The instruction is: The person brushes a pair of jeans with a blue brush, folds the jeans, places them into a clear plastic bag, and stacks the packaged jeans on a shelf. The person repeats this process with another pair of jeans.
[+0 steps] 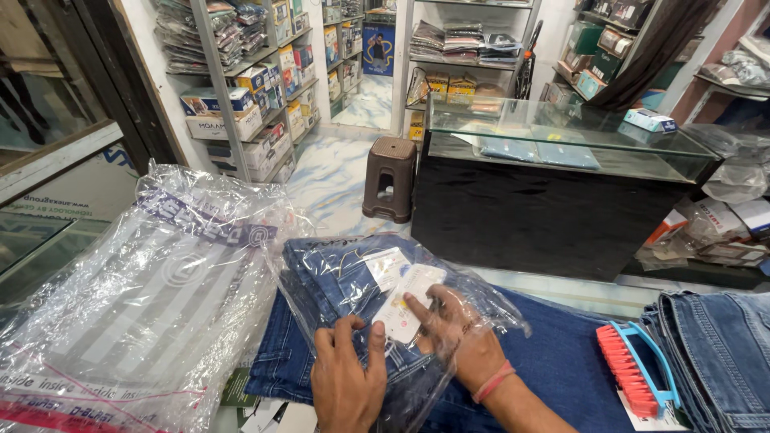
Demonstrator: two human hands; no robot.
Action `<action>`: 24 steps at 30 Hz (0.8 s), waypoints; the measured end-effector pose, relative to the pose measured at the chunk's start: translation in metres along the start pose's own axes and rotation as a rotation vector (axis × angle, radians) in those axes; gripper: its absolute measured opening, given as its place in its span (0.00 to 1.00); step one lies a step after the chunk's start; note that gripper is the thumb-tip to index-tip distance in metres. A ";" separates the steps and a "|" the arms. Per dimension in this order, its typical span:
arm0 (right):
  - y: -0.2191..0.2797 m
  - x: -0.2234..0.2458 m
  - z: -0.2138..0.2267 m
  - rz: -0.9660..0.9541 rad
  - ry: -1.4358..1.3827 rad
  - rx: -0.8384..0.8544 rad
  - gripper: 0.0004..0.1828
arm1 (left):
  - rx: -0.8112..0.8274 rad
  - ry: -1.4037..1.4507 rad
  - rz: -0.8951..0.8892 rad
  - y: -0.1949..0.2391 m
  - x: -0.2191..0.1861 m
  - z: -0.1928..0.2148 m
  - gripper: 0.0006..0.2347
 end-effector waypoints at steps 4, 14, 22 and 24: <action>-0.002 -0.002 -0.003 -0.053 -0.196 -0.119 0.33 | 0.020 -0.027 0.021 0.000 0.002 -0.003 0.21; -0.021 0.001 -0.019 -0.078 -0.097 -0.043 0.32 | 0.051 -0.042 0.071 -0.001 0.001 0.000 0.24; -0.012 0.024 0.007 -0.064 -0.148 -0.224 0.20 | -0.378 -0.050 0.044 0.013 0.001 0.019 0.38; -0.013 0.032 0.010 0.028 -0.101 -0.231 0.23 | -0.398 -0.059 0.093 0.018 0.004 0.016 0.43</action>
Point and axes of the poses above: each hand's wrist, its own y-axis away from the middle knuckle, its own z-axis out of the back of the hand, x = y × z, the point moved 10 cm from there along -y, towards the middle knuckle, and after that the axes turned 8 degrees about z, right-handed, at the moved point
